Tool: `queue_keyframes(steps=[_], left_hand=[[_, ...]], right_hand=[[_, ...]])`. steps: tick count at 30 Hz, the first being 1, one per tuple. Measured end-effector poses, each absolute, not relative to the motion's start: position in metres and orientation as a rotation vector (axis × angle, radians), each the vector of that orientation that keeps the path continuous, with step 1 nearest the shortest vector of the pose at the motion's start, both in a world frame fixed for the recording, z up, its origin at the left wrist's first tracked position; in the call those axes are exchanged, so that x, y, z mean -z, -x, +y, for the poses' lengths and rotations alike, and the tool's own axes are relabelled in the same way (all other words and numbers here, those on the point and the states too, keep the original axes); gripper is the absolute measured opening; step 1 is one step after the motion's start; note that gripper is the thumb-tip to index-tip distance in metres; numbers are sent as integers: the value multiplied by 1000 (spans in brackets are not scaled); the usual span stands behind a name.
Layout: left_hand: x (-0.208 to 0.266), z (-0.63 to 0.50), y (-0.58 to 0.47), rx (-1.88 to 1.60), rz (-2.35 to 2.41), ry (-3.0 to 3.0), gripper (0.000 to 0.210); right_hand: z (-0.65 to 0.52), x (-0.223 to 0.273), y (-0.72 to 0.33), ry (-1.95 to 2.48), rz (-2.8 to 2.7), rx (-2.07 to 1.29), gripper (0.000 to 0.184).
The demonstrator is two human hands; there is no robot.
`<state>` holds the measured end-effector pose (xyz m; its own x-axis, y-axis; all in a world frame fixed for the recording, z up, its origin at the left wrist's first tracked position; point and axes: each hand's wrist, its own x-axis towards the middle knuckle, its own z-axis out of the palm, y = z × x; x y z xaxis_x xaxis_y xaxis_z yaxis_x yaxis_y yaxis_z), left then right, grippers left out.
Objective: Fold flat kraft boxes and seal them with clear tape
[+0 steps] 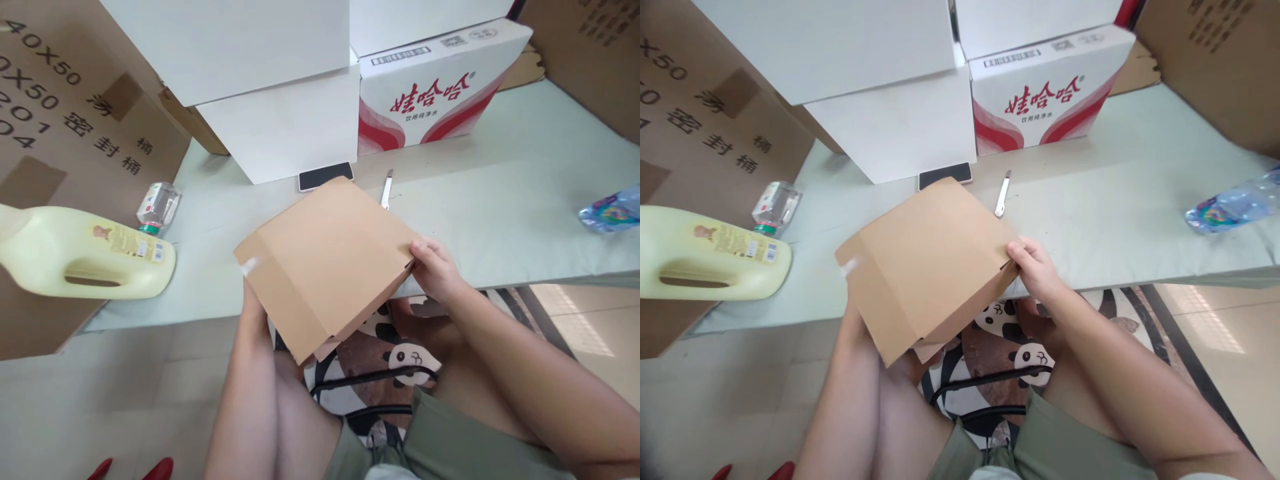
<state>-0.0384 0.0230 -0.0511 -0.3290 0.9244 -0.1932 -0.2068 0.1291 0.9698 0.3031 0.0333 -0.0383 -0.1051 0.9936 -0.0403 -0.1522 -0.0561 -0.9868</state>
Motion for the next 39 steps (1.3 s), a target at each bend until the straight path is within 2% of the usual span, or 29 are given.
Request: queue_keyframes(steps=[3,6,9,11,14,18,21,29,39], left_hand=[[34,19,29,-1505,1448,-744,24],[21,17,22,-1456,1364,-686,29],[18,20,22,-1463,1276,-598,33],[19,22,24,-1499,1261,-593,33],[18,25,24,-1554,1239,-627,32],[14,27,18,-1578,1235,-587,31],[12,28,13,-1530,1256,-585,31],[3,23,5,-1664,1129,-662,37],[-6,24,-18,-1794,1070,-849,38]], right_hand=[[37,35,-305,1176,-1228,-1312,45],[41,30,-306,1309,-1380,-1146,38],[45,29,-307,1321,-1558,-927,27],[47,32,-308,1312,-1538,-907,25],[50,37,-310,1300,-1300,-1116,42],[50,40,-308,1173,-1043,-1552,50],[46,36,-303,1135,-984,-1728,54],[39,27,-287,1054,-908,-1708,46],[48,41,-259,1033,-584,-1668,48]])
